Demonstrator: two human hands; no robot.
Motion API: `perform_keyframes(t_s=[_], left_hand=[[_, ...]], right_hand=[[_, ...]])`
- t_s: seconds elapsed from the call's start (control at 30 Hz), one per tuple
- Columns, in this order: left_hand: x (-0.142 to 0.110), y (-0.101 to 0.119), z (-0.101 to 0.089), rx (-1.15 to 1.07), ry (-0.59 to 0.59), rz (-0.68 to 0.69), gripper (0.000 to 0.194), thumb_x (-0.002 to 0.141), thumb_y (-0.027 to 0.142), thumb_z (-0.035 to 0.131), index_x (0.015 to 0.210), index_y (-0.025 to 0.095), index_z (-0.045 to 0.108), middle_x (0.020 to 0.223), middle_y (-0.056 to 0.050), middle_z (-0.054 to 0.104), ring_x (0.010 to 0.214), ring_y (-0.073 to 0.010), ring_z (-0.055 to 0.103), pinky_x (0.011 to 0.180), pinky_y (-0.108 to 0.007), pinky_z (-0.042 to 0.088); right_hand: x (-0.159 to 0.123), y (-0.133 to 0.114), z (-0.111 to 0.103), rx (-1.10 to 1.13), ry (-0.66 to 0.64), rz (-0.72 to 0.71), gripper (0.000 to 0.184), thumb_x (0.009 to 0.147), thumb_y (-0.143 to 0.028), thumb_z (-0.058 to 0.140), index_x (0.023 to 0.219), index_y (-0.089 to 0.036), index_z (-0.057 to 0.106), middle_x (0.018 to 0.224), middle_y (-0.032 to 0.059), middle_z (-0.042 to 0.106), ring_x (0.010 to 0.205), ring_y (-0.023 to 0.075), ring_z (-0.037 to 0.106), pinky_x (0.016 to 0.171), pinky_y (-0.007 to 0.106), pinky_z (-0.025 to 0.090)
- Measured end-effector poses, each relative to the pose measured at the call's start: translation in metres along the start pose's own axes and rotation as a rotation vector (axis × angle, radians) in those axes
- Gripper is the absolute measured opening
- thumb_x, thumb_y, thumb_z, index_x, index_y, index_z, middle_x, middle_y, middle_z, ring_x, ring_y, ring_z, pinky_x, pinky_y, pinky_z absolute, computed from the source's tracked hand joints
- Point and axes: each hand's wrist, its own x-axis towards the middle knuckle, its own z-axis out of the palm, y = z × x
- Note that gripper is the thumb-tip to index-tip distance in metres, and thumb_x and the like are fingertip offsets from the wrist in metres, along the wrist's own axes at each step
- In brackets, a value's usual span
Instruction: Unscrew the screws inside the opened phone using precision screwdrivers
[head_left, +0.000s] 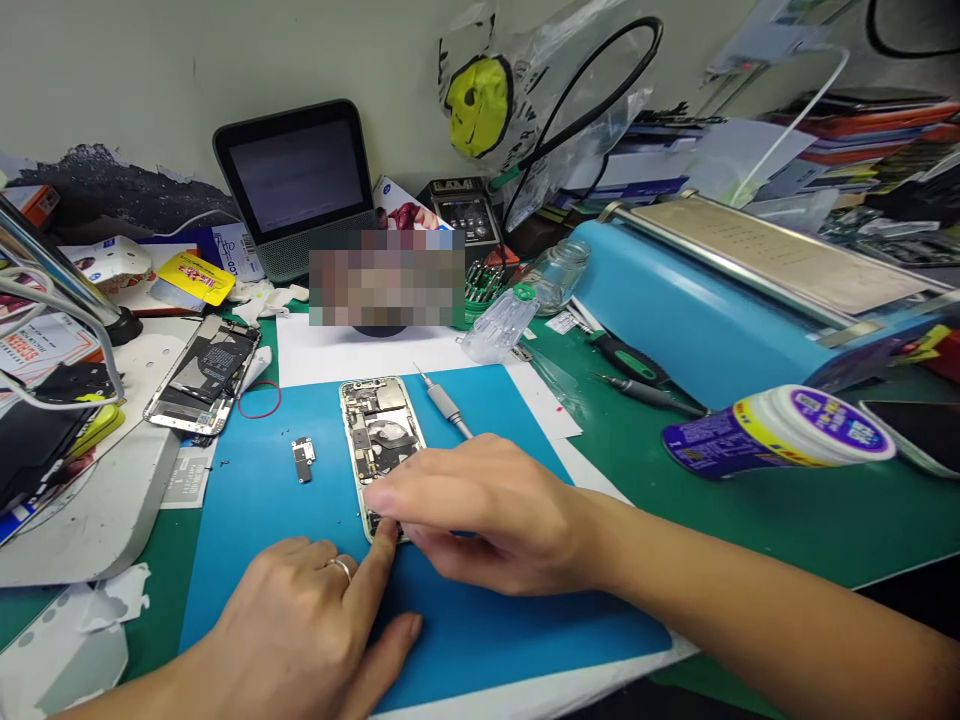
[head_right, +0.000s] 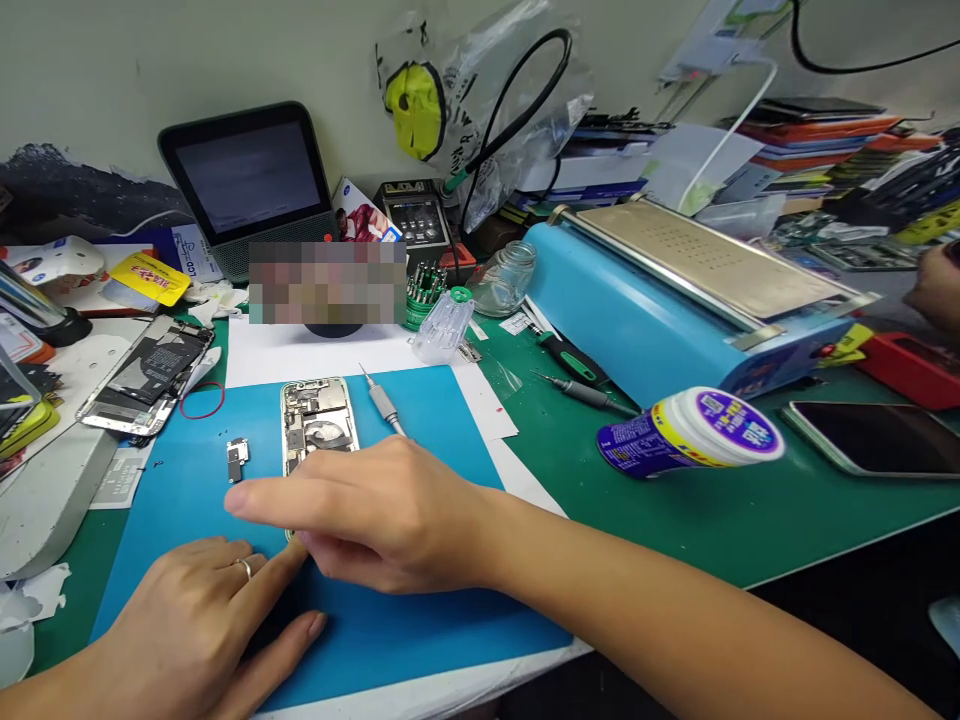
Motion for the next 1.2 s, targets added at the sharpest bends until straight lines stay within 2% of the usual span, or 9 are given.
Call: perform_keyframes(t_s=[0.17, 0.33, 0.47, 0.6, 0.7, 0.8, 0.9, 1.07, 1.2], left_hand=[[0.001, 0.0, -0.001, -0.002, 0.014, 0.009, 0.023, 0.109, 0.03, 0.036, 0.103, 0.016, 0.053, 0.062, 0.0, 0.063, 0.049, -0.0217, 0.062, 0.044, -0.035, 0.048], [0.002, 0.0, -0.002, -0.006, 0.001, 0.0, 0.031, 0.11, 0.032, 0.036, 0.121, 0.009, 0.054, 0.064, -0.001, 0.066, 0.051, -0.0221, 0.065, 0.045, -0.035, 0.049], [0.002, 0.0, -0.002, 0.022, 0.024, 0.015, 0.04, 0.11, 0.033, 0.033, 0.133, 0.004, 0.049, 0.064, -0.001, 0.067, 0.052, -0.0233, 0.067, 0.046, -0.037, 0.052], [0.002, -0.001, -0.001, 0.039, 0.027, 0.021, 0.042, 0.111, 0.034, 0.033, 0.136, 0.004, 0.047, 0.064, -0.001, 0.067, 0.052, -0.0227, 0.067, 0.046, -0.036, 0.052], [0.002, -0.002, 0.0, 0.051, 0.023, 0.019, 0.042, 0.111, 0.034, 0.032, 0.137, 0.004, 0.046, 0.063, 0.0, 0.066, 0.051, -0.0222, 0.067, 0.048, -0.036, 0.053], [0.001, -0.001, -0.001, 0.059, 0.008, 0.024, 0.042, 0.111, 0.034, 0.032, 0.137, 0.004, 0.046, 0.063, -0.001, 0.066, 0.053, -0.0228, 0.068, 0.049, -0.036, 0.053], [0.0, 0.0, -0.002, 0.051, -0.002, 0.029, 0.042, 0.111, 0.034, 0.032, 0.137, 0.004, 0.045, 0.065, -0.001, 0.067, 0.053, -0.0228, 0.068, 0.048, -0.037, 0.053], [0.001, 0.0, -0.004, 0.07, 0.015, 0.036, 0.041, 0.112, 0.033, 0.031, 0.136, 0.004, 0.047, 0.063, 0.0, 0.065, 0.052, -0.0219, 0.067, 0.048, -0.036, 0.053], [0.002, 0.001, -0.004, 0.068, 0.028, 0.04, 0.041, 0.111, 0.033, 0.032, 0.135, 0.003, 0.048, 0.063, 0.0, 0.066, 0.052, -0.0219, 0.067, 0.047, -0.036, 0.053]], right_hand=[[-0.001, 0.003, 0.003, -0.043, 0.034, -0.007, 0.038, 0.096, -0.008, 0.052, 0.133, -0.017, 0.049, 0.096, 0.0018, 0.077, 0.077, 0.0104, 0.07, 0.067, 0.02, 0.056], [-0.001, 0.003, 0.007, -0.173, 0.192, -0.124, 0.05, 0.094, -0.01, 0.053, 0.143, -0.016, 0.044, 0.084, 0.0005, 0.076, 0.07, 0.0131, 0.071, 0.063, 0.022, 0.059], [-0.002, 0.008, -0.01, -0.219, 0.325, 0.071, 0.056, 0.095, -0.016, 0.061, 0.146, -0.023, 0.04, 0.098, 0.0039, 0.077, 0.074, 0.015, 0.073, 0.068, 0.026, 0.062], [-0.002, 0.026, -0.031, -0.429, 0.368, 0.257, 0.03, 0.093, -0.014, 0.063, 0.12, -0.025, 0.055, 0.093, 0.0029, 0.075, 0.07, 0.0162, 0.07, 0.062, 0.029, 0.059], [-0.002, 0.039, -0.036, -0.609, 0.256, 0.272, 0.013, 0.093, -0.012, 0.06, 0.103, -0.021, 0.058, 0.087, 0.0031, 0.074, 0.066, 0.0158, 0.069, 0.06, 0.028, 0.055], [-0.003, 0.044, -0.036, -0.707, 0.214, 0.27, 0.007, 0.094, -0.013, 0.059, 0.098, -0.019, 0.059, 0.085, 0.0043, 0.075, 0.07, 0.0175, 0.072, 0.062, 0.028, 0.054], [-0.003, 0.043, -0.037, -0.684, 0.25, 0.271, 0.008, 0.094, -0.014, 0.061, 0.101, -0.019, 0.06, 0.085, 0.0036, 0.074, 0.07, 0.0173, 0.072, 0.062, 0.027, 0.055], [-0.001, 0.037, -0.036, -0.605, 0.33, 0.233, 0.027, 0.094, -0.015, 0.061, 0.12, -0.021, 0.056, 0.087, 0.0012, 0.072, 0.066, 0.0158, 0.069, 0.064, 0.029, 0.058], [-0.001, 0.028, -0.032, -0.467, 0.419, 0.252, 0.036, 0.096, -0.018, 0.061, 0.13, -0.029, 0.051, 0.086, -0.0002, 0.07, 0.071, 0.0176, 0.069, 0.067, 0.031, 0.061]])
